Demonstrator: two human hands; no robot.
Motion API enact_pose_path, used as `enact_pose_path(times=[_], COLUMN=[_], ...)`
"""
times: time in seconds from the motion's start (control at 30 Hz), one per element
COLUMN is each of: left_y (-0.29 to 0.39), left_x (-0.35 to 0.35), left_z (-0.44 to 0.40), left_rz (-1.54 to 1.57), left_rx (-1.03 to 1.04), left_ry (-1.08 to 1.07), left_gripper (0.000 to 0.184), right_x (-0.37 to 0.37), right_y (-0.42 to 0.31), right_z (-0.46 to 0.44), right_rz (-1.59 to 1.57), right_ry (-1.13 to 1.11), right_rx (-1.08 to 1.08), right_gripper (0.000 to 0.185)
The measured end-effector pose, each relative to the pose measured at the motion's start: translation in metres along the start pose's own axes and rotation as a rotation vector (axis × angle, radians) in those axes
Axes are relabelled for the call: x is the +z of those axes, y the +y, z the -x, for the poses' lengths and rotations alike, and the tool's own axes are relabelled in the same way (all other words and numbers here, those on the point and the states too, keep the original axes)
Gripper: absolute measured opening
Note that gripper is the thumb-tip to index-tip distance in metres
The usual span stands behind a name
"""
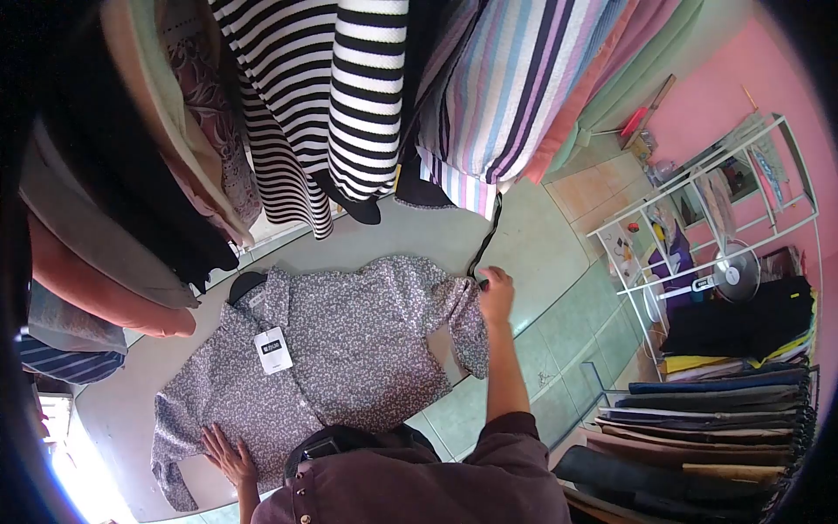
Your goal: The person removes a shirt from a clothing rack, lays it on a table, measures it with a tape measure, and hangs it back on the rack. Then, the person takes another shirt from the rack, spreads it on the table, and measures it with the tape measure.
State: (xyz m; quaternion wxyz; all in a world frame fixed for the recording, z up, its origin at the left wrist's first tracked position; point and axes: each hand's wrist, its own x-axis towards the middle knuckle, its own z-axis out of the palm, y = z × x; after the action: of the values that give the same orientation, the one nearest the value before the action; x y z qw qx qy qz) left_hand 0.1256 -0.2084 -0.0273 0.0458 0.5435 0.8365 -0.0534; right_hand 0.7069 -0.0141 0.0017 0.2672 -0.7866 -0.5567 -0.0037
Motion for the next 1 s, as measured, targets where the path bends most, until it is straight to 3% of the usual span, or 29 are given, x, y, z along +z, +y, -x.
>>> enact_pose_path(times=[0.17, 0.3, 0.4, 0.47, 0.5, 0.53, 0.6, 0.73, 0.83, 0.93, 1.0], left_y=[0.0, 0.001, 0.001, -0.002, -0.003, -0.001, -0.001, 0.0, 0.002, 0.001, 0.0], left_x=[0.001, -0.003, -0.003, 0.002, 0.002, 0.002, -0.002, -0.006, -0.012, -0.011, -0.01], left_z=[-0.001, 0.0, 0.0, 0.001, 0.003, 0.004, 0.004, 0.007, 0.008, 0.009, 0.009], left_rz=[-0.018, 0.01, 0.022, 0.028, 0.031, 0.04, 0.047, 0.089, 0.096, 0.12, 0.121], left_rx=[-0.028, -0.025, -0.026, -0.026, -0.028, -0.024, -0.02, -0.013, -0.012, -0.006, -0.008], left_ry=[-0.006, -0.003, 0.003, 0.008, 0.01, 0.015, 0.022, 0.043, 0.005, 0.021, 0.033], left_gripper=[0.062, 0.062, 0.062, 0.062, 0.062, 0.062, 0.063, 0.064, 0.062, 0.062, 0.062], right_x=[-0.008, -0.019, -0.026, -0.01, 0.015, 0.0, -0.036, -0.118, -0.179, -0.212, -0.216], right_y=[0.057, 0.052, 0.059, 0.09, 0.136, 0.13, 0.112, 0.064, 0.002, -0.064, -0.105], right_z=[0.012, 0.021, 0.023, 0.033, 0.036, 0.032, 0.024, 0.008, 0.0, 0.009, 0.02], right_rz=[-0.066, 0.036, 0.143, 0.101, 0.154, 0.15, -0.738, -1.295, -1.384, -1.359, -1.384], right_ry=[-0.407, -0.299, -0.353, -0.216, -0.06, -0.053, -0.068, 0.105, 0.069, -0.113, -0.426], right_rx=[-0.082, -0.097, 0.031, 0.204, 0.182, 0.177, 0.82, 0.594, 0.393, 0.204, 0.022], right_gripper=[0.057, 0.056, 0.05, 0.042, 0.04, 0.04, 0.037, 0.028, 0.033, 0.036, 0.037])
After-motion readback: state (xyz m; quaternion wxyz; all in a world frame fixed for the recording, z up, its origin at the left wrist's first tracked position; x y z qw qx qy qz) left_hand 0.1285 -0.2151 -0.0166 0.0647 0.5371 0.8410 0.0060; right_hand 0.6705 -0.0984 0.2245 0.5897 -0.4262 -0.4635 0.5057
